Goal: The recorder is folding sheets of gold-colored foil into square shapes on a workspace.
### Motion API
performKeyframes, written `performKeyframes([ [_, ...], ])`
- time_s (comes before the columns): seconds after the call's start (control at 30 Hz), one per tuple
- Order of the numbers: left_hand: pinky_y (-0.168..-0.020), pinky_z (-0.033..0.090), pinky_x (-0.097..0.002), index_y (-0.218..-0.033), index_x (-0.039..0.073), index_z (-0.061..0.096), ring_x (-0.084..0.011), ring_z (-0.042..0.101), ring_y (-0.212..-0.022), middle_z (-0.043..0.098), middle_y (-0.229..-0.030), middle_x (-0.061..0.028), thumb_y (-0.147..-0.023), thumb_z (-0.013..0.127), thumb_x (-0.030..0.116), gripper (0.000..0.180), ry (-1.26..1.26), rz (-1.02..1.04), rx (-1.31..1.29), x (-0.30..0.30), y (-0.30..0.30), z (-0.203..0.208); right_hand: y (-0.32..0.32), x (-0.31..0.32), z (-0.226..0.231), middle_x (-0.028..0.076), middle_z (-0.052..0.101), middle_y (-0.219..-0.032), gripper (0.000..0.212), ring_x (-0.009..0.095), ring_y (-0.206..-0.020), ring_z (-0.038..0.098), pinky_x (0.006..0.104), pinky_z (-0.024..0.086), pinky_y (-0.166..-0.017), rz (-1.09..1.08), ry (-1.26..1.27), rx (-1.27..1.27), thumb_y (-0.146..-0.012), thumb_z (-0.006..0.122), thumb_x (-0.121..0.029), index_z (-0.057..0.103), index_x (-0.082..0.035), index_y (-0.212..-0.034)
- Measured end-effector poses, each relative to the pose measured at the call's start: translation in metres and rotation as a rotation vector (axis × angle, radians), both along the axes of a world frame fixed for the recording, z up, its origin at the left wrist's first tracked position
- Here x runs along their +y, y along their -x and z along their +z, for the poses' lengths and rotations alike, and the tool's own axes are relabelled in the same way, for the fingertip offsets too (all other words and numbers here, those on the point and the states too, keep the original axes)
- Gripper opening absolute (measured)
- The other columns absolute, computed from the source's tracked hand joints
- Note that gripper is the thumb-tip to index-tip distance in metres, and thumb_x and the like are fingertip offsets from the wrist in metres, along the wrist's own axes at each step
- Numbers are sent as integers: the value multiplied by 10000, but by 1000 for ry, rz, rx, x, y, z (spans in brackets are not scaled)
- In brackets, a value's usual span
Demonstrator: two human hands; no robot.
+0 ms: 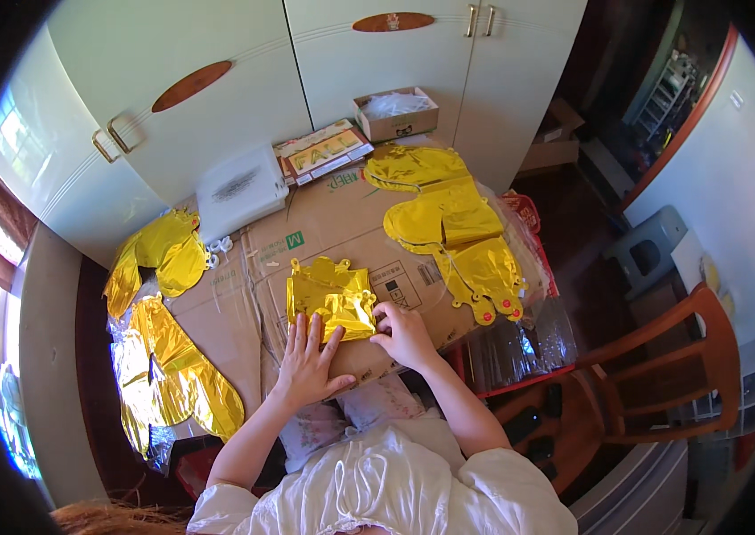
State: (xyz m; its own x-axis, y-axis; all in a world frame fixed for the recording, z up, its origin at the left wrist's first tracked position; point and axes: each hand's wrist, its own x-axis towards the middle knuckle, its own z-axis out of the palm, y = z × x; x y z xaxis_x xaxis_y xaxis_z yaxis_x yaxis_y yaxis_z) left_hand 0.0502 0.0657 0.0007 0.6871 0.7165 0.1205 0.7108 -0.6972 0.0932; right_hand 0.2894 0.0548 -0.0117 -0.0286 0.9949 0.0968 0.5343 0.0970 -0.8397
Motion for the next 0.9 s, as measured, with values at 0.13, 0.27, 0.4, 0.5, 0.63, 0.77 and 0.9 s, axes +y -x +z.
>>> performKeyframes([
  [0.13,-1151,161,-591,-1469,149,410,-549,208,-1390,301,-1487,-315,-830,455,756,883,4,1,-2,0,0,-1,2,-1,2,110,680,-799,454,279,-760,671,379,508,-676,-27,-105,-27,-690,821,-91,542,-39,-1044],
  [0.27,-1150,159,-595,-1471,156,410,-554,203,-1389,302,-1486,-316,-832,453,755,877,6,1,7,0,0,1,7,-2,1,111,675,-783,460,267,-727,668,364,511,-655,-60,-220,-137,-679,832,-84,539,-26,-1029],
  [0.4,-1147,164,-599,-1472,163,409,-557,201,-1388,303,-1486,-314,-831,458,754,873,5,2,-9,0,0,-2,9,-2,3,117,677,-759,440,273,-701,669,364,505,-644,-56,-103,-56,-686,826,-82,528,-21,-1003],
  [0.5,-1144,169,-602,-1473,164,407,-559,201,-1386,295,-1491,-311,-826,465,753,877,6,0,-10,0,0,-2,9,-1,3,117,678,-733,421,281,-684,670,372,500,-635,-50,-75,-22,-691,816,-74,515,-22,-980],
  [0.63,-1140,170,-610,-1474,191,408,-565,201,-1382,282,-1501,-299,-822,474,751,861,13,-1,-13,0,0,-1,8,-1,3,106,687,-732,399,284,-696,673,384,495,-632,-38,-97,-31,-702,798,-69,503,-32,-968],
  [0.77,-1133,176,-623,-1470,262,414,-578,197,-1377,281,-1514,-274,-821,480,749,813,7,-14,13,-1,-1,2,5,0,1,107,692,-735,380,283,-695,674,381,498,-634,-15,-129,-75,-715,785,-66,501,-29,-963],
  [0.9,-1127,186,-630,-1467,297,414,-591,192,-1371,283,-1519,-260,-821,481,749,792,12,-10,14,0,-1,2,5,-2,2,121,701,-779,391,291,-692,672,379,503,-659,-43,-109,20,-711,796,-79,509,-28,-972],
])
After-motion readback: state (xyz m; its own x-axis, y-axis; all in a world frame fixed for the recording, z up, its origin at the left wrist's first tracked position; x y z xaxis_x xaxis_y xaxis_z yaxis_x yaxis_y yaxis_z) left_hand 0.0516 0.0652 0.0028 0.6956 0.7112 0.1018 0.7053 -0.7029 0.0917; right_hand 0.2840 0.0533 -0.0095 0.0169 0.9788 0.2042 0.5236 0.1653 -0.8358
